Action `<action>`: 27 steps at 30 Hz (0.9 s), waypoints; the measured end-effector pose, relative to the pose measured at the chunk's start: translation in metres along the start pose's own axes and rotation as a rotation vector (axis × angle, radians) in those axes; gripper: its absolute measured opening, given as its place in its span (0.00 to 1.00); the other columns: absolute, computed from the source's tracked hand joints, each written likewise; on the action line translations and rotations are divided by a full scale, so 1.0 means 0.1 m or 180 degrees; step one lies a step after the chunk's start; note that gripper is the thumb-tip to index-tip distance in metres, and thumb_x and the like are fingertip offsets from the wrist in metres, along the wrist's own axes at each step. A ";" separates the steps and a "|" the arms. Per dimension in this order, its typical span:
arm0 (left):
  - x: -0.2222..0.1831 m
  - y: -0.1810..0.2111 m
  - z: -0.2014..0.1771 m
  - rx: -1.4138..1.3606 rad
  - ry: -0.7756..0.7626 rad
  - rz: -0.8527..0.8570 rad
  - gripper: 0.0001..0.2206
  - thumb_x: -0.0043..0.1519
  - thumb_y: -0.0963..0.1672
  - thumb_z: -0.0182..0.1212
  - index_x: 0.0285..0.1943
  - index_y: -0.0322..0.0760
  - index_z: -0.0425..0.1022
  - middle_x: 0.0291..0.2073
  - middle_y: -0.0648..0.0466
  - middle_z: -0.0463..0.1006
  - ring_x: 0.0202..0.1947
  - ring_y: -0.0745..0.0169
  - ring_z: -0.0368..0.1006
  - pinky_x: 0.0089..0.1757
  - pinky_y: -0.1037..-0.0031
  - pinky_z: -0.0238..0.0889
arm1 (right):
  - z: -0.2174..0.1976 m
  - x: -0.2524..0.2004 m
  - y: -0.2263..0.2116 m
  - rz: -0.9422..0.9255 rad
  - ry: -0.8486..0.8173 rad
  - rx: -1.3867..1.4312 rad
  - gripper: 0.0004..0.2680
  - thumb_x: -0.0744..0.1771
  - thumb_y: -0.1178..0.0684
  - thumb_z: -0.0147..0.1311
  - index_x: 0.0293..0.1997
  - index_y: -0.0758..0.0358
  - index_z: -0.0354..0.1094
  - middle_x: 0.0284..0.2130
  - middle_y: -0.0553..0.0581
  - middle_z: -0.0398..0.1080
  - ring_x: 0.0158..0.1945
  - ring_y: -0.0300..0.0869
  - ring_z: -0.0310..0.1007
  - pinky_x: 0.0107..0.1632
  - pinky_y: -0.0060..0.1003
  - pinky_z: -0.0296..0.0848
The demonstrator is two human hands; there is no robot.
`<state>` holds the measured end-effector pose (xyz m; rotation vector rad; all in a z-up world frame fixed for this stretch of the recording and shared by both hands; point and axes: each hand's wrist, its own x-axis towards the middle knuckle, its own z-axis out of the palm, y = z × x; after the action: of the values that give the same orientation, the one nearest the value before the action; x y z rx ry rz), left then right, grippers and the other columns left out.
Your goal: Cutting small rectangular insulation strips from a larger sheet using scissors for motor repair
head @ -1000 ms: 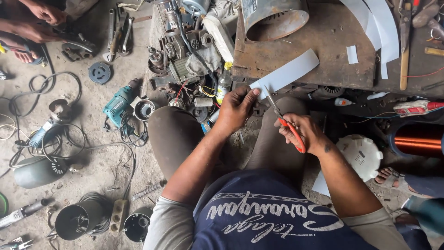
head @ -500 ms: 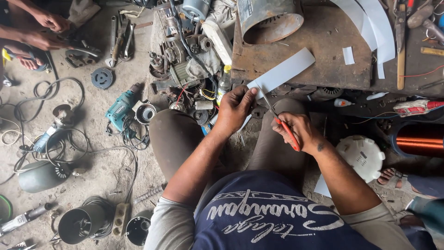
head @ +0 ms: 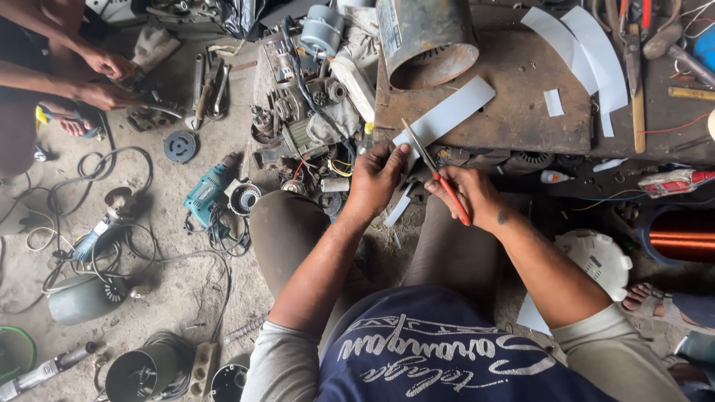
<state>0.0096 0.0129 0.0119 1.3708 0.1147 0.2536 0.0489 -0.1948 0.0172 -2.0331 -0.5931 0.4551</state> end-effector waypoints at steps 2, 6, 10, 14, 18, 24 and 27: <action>-0.07 0.01 -0.03 0.0049 -0.0014 0.0003 0.18 0.69 0.45 0.61 0.23 0.36 0.74 0.11 0.55 0.68 0.19 0.74 0.61 0.25 0.80 0.56 | 0.01 0.01 0.04 0.0097 0.0133 0.0120 0.11 0.68 0.49 0.57 0.30 0.65 0.68 0.05 0.55 0.63 0.12 0.42 0.69 0.19 0.34 0.68; -0.29 0.09 -0.03 0.0143 -0.0553 -0.0398 0.15 0.66 0.45 0.64 0.25 0.37 0.74 0.14 0.56 0.69 0.20 0.71 0.62 0.28 0.79 0.58 | -0.03 0.03 -0.05 -0.0124 0.0306 0.0437 0.06 0.67 0.54 0.59 0.32 0.63 0.70 0.09 0.56 0.67 0.16 0.41 0.73 0.23 0.32 0.72; -0.33 0.12 0.01 0.0420 -0.0922 -0.0493 0.14 0.66 0.45 0.62 0.26 0.37 0.75 0.13 0.55 0.70 0.20 0.70 0.62 0.29 0.77 0.59 | -0.10 0.01 -0.12 -0.0188 0.0313 0.0337 0.03 0.64 0.58 0.61 0.33 0.65 0.71 0.11 0.60 0.67 0.16 0.41 0.74 0.22 0.34 0.73; -0.26 0.06 0.06 0.0415 -0.0754 -0.0488 0.15 0.68 0.46 0.59 0.26 0.40 0.76 0.12 0.58 0.68 0.20 0.71 0.62 0.29 0.79 0.58 | -0.45 0.05 -0.05 0.0936 -0.0285 0.3683 0.08 0.67 0.50 0.46 0.35 0.63 0.63 0.10 0.50 0.58 0.09 0.34 0.44 0.13 0.30 0.40; -0.14 -0.11 0.00 -0.0029 -0.0200 -0.0518 0.13 0.67 0.47 0.62 0.31 0.36 0.74 0.18 0.57 0.70 0.22 0.72 0.63 0.28 0.79 0.59 | -0.88 0.01 -0.21 -0.0573 0.1846 -0.1871 0.06 0.69 0.59 0.67 0.40 0.68 0.72 0.28 0.63 0.72 0.30 0.55 0.72 0.33 0.47 0.69; 0.01 -0.43 0.12 0.0052 0.0329 -0.0306 0.15 0.66 0.48 0.66 0.32 0.33 0.79 0.18 0.53 0.75 0.23 0.69 0.68 0.30 0.77 0.62 | -0.51 0.46 -0.03 -0.1776 0.1283 -0.2135 0.16 0.61 0.57 0.67 0.55 0.59 0.74 0.43 0.60 0.76 0.48 0.57 0.78 0.47 0.50 0.78; 0.03 -0.26 0.17 0.0131 0.0409 -0.0253 0.15 0.65 0.48 0.66 0.29 0.35 0.80 0.16 0.51 0.76 0.22 0.69 0.68 0.29 0.77 0.62 | -0.30 0.50 -0.21 -0.1959 0.1145 -0.2107 0.11 0.66 0.56 0.61 0.54 0.58 0.72 0.41 0.58 0.75 0.46 0.55 0.79 0.46 0.48 0.79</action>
<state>0.0194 -0.0068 -0.0098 1.3872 0.2822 0.2739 0.1011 -0.1778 0.0462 -2.2974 -1.1918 -0.5311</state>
